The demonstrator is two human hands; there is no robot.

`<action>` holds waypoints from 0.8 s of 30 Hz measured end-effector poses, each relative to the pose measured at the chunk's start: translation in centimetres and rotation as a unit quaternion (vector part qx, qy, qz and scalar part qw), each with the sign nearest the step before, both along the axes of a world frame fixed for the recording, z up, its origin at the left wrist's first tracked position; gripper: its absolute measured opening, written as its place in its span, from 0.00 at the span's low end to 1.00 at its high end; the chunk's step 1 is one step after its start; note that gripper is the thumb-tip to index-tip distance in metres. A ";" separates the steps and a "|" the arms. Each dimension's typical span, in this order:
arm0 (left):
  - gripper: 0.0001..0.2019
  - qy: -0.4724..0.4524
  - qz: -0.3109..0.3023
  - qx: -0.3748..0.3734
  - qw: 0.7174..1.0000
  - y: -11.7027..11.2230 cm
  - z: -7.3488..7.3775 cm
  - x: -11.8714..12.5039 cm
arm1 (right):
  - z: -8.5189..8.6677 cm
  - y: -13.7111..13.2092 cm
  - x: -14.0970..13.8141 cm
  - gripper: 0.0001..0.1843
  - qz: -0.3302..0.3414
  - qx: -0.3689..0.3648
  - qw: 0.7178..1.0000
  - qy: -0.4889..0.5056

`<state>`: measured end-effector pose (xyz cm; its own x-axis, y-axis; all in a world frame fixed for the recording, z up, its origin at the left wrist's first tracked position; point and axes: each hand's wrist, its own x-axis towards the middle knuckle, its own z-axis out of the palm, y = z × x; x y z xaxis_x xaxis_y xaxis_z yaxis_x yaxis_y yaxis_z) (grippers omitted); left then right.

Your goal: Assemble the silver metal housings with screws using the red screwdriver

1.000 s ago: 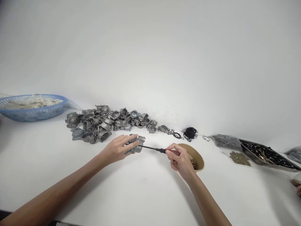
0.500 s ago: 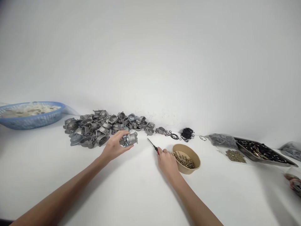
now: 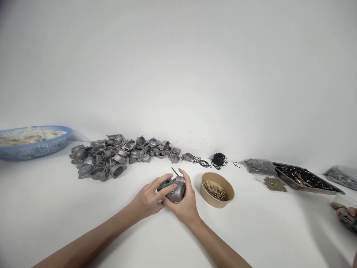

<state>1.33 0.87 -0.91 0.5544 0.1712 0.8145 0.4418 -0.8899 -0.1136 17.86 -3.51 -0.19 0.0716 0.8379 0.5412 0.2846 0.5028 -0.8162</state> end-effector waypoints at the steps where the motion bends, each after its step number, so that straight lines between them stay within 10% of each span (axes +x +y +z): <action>1: 0.26 0.017 0.002 -0.010 1.000 0.1 0.1 -0.1 | 0.5 0.1 0.5 0.45 -0.025 0.024 0.999 -0.009; 6: 0.30 0.044 0.050 -0.131 0.989 1.7 0.3 -2.2 | 4.8 1.2 7.9 0.50 -0.234 0.080 0.969 -0.001; 11: 0.13 0.116 0.033 -0.270 0.955 3.4 -0.3 -4.8 | 5.5 2.6 20.7 0.54 -0.479 -0.071 0.862 -0.148; 16: 0.11 0.156 0.047 -0.361 0.918 3.6 -0.2 -5.0 | 1.7 3.5 28.2 0.51 -0.505 -0.260 0.787 -0.242; 24: 0.12 0.151 0.037 -0.392 0.907 3.0 0.5 -4.8 | -0.3 4.5 28.8 0.51 -0.492 -0.292 0.787 -0.231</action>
